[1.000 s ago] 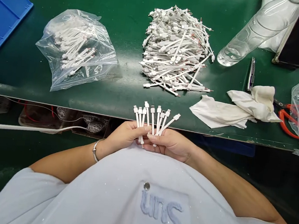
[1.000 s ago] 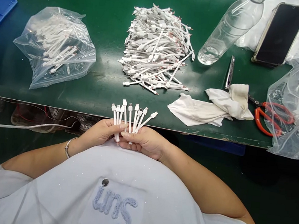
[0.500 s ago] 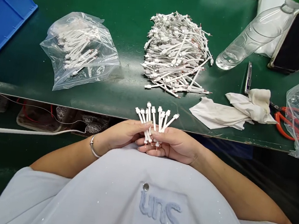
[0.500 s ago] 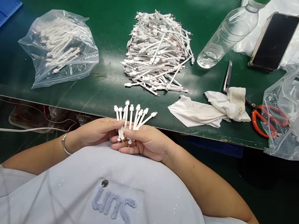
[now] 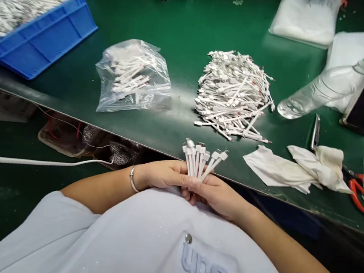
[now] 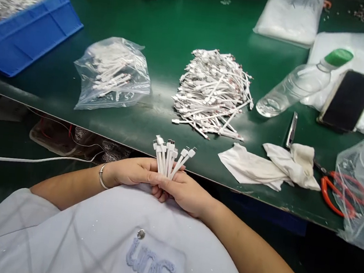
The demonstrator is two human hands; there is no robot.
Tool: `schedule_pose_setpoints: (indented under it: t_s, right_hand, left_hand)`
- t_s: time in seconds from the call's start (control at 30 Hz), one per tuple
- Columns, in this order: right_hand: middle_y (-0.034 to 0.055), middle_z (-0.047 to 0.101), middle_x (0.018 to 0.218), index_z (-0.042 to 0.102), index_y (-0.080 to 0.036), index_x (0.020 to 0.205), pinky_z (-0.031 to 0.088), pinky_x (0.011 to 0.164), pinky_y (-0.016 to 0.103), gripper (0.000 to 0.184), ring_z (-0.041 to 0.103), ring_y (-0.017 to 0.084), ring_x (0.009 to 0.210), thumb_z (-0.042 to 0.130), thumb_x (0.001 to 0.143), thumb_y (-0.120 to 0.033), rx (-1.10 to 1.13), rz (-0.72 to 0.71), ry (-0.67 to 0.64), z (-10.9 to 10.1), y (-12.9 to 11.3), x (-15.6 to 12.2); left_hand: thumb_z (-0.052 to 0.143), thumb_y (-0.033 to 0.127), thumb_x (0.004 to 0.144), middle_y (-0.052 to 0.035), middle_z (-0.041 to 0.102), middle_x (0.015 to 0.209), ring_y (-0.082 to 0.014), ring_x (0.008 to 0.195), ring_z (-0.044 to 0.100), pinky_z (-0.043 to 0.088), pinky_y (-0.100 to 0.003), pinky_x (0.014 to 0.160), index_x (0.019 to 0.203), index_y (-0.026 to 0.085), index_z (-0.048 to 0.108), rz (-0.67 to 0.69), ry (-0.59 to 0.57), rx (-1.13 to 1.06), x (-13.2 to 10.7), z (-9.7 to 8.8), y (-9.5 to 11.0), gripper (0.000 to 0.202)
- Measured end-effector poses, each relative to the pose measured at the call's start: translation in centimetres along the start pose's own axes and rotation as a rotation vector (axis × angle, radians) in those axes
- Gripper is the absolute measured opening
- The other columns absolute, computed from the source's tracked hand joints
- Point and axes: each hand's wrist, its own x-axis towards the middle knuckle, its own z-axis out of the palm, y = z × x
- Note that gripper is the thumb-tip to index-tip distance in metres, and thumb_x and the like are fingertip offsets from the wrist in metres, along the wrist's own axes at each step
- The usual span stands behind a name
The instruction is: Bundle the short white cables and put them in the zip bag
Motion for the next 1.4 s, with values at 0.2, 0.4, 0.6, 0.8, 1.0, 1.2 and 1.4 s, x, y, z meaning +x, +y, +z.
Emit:
schedule_pose_setpoints:
  t_s: [0.2, 0.4, 0.6, 0.8, 1.0, 1.2, 1.4]
  right_hand:
    - [0.0032, 0.064, 0.073, 0.067, -0.013, 0.075, 0.043, 0.062, 0.025, 0.048, 0.052, 0.009, 0.062, 0.069, 0.071, -0.061, -0.140, -0.024, -0.028, 0.7, -1.1, 0.4]
    - [0.0037, 0.064, 0.073, 0.068, -0.013, 0.075, 0.042, 0.060, 0.023, 0.047, 0.051, 0.008, 0.060, 0.068, 0.073, -0.060, -0.166, -0.081, -0.042, 0.7, -0.7, 1.0]
    - [0.0044, 0.066, 0.073, 0.071, -0.012, 0.078, 0.046, 0.060, 0.023, 0.051, 0.055, 0.009, 0.060, 0.065, 0.075, -0.062, -0.282, -0.083, 0.065, 1.0, -0.5, 0.7]
    - [0.0064, 0.069, 0.078, 0.073, -0.011, 0.083, 0.048, 0.062, 0.022, 0.052, 0.059, 0.010, 0.064, 0.067, 0.073, -0.062, -0.199, -0.051, 0.044, 0.5, 0.1, 1.0]
    - [0.0066, 0.069, 0.080, 0.073, -0.011, 0.082, 0.048, 0.063, 0.022, 0.051, 0.059, 0.010, 0.066, 0.067, 0.074, -0.061, -0.183, -0.053, 0.014, 0.4, 0.1, 0.8]
    - [0.0060, 0.068, 0.080, 0.070, -0.011, 0.082, 0.047, 0.063, 0.023, 0.054, 0.057, 0.009, 0.065, 0.066, 0.073, -0.064, -0.191, -0.063, 0.008, 0.3, 0.1, 1.0]
    - [-0.0030, 0.053, 0.058, 0.060, -0.013, 0.074, 0.036, 0.046, 0.018, 0.056, 0.046, 0.005, 0.051, 0.063, 0.071, -0.069, -0.278, -0.030, 0.043, 0.7, -1.5, 0.3]
  left_hand:
    - [0.067, 0.055, 0.077, -0.0016, 0.063, 0.061, -0.0174, 0.065, 0.066, 0.048, -0.030, 0.070, 0.133, 0.016, 0.054, 0.058, 0.038, -0.097, -0.9, -0.4, 0.1, 0.069]
    - [0.070, 0.051, 0.075, 0.0013, 0.057, 0.052, -0.0163, 0.058, 0.064, 0.049, -0.027, 0.063, 0.125, 0.012, 0.060, 0.054, 0.068, -0.218, -0.6, -0.6, -0.8, 0.064]
    - [0.069, 0.045, 0.079, -0.0094, 0.070, 0.086, -0.0156, 0.071, 0.067, 0.052, -0.026, 0.065, 0.116, 0.016, 0.064, 0.216, 0.235, -0.232, -0.9, -0.1, -0.3, 0.048]
    - [0.074, 0.040, 0.075, -0.0077, 0.069, 0.082, -0.0134, 0.070, 0.064, 0.052, -0.025, 0.066, 0.102, 0.011, 0.069, 0.231, 0.325, -0.275, -0.6, -0.1, 0.0, 0.040]
    - [0.070, 0.041, 0.078, -0.0059, 0.067, 0.073, -0.0118, 0.057, 0.061, 0.049, -0.022, 0.054, 0.110, 0.010, 0.064, 0.237, 0.283, -0.259, -0.4, -0.3, -0.2, 0.044]
    - [0.064, 0.042, 0.083, -0.0041, 0.064, 0.070, -0.0103, 0.056, 0.058, 0.044, -0.020, 0.051, 0.105, 0.011, 0.067, 0.255, 0.311, -0.153, -0.4, -0.5, -0.6, 0.037]
    - [0.068, 0.042, 0.080, -0.0058, 0.070, 0.087, -0.0149, 0.078, 0.064, 0.050, -0.029, 0.077, 0.119, 0.016, 0.061, 0.312, 0.247, -0.034, -0.7, -0.8, 0.2, 0.047]
